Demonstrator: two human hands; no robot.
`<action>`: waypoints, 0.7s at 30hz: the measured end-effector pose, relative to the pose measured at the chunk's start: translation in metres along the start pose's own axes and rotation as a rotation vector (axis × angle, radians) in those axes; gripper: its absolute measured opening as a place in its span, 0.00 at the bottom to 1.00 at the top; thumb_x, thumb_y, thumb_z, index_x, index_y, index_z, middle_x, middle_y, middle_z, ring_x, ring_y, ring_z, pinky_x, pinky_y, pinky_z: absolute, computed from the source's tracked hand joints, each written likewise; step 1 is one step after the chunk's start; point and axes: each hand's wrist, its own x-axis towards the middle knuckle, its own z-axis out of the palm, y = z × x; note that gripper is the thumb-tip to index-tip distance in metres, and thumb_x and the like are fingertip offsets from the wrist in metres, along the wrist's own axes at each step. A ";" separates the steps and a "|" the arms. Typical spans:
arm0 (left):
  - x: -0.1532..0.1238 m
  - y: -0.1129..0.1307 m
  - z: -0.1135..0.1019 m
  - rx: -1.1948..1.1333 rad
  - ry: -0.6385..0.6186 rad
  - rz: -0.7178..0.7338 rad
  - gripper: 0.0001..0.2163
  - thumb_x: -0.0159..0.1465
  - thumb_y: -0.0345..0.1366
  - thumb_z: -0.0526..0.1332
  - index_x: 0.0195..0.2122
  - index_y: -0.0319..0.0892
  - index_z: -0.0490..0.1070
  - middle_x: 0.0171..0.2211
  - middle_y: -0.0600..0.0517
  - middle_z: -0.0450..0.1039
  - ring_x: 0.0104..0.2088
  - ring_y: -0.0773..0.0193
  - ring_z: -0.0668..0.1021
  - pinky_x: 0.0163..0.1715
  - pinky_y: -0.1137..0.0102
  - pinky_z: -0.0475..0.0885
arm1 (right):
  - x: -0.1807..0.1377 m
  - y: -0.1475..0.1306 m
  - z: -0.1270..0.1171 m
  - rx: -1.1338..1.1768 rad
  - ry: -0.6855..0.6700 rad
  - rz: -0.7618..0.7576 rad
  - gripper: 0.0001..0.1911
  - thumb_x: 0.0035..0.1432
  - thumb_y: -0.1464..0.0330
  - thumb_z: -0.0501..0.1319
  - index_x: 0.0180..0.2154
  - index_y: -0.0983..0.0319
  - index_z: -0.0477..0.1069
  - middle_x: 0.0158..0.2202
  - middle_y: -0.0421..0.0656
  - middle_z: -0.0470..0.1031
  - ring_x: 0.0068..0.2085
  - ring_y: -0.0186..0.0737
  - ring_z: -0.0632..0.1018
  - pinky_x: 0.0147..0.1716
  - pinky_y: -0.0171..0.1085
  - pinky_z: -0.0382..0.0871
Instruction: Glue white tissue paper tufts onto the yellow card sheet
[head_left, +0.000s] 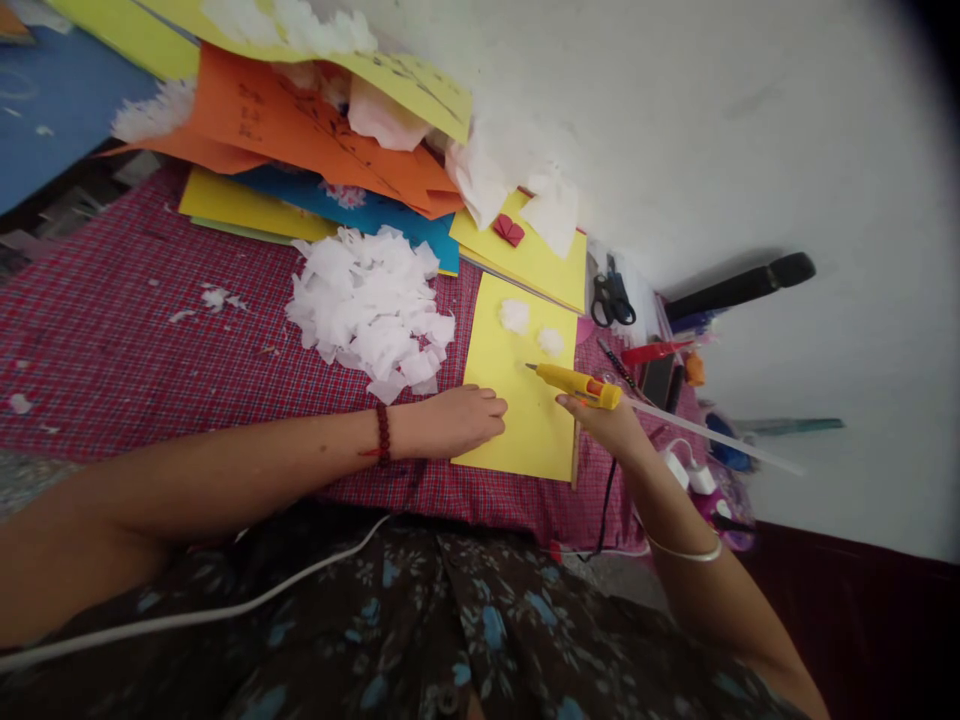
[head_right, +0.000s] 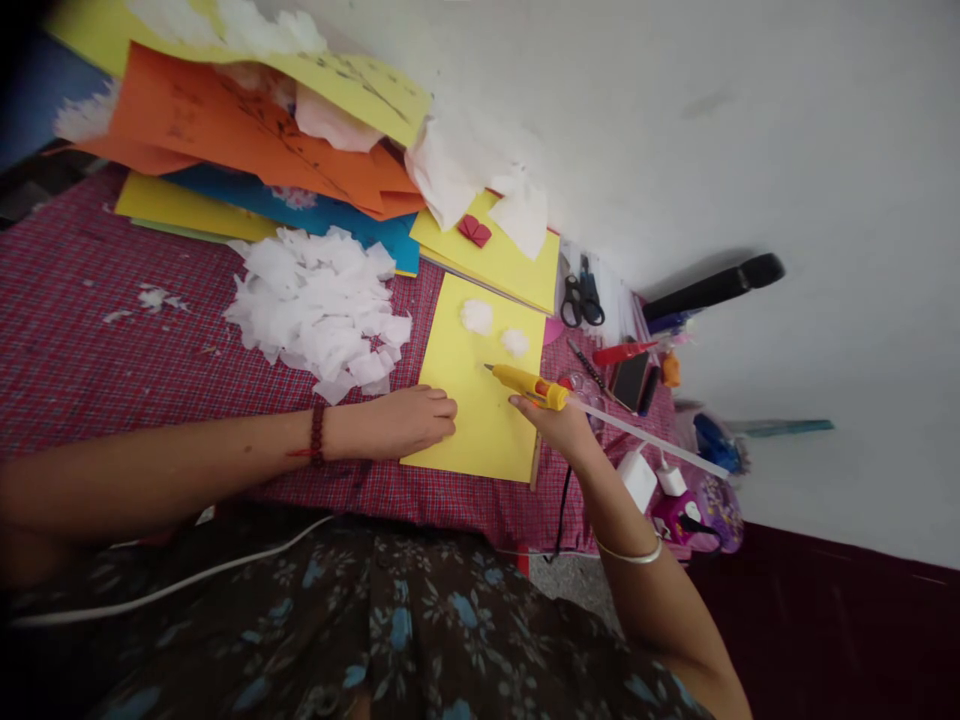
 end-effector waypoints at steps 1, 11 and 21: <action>0.000 0.000 0.000 -0.002 -0.002 -0.002 0.05 0.66 0.27 0.60 0.31 0.39 0.71 0.35 0.47 0.71 0.36 0.59 0.69 0.36 0.63 0.62 | -0.001 0.001 -0.001 0.004 -0.006 0.002 0.18 0.48 0.55 0.66 0.36 0.61 0.79 0.31 0.46 0.81 0.31 0.45 0.80 0.29 0.40 0.73; 0.000 0.000 0.000 0.020 -0.043 -0.009 0.05 0.67 0.29 0.58 0.33 0.39 0.70 0.37 0.47 0.72 0.37 0.59 0.70 0.38 0.64 0.63 | -0.006 0.013 0.008 0.059 -0.077 0.045 0.22 0.50 0.54 0.65 0.41 0.63 0.78 0.36 0.47 0.82 0.33 0.45 0.81 0.30 0.39 0.74; 0.002 -0.002 -0.002 -0.018 -0.066 -0.013 0.08 0.68 0.30 0.56 0.33 0.38 0.71 0.36 0.46 0.72 0.37 0.60 0.71 0.38 0.65 0.64 | 0.061 -0.040 -0.036 -0.329 -0.428 -0.101 0.06 0.41 0.69 0.72 0.27 0.61 0.79 0.26 0.41 0.79 0.30 0.38 0.77 0.34 0.36 0.71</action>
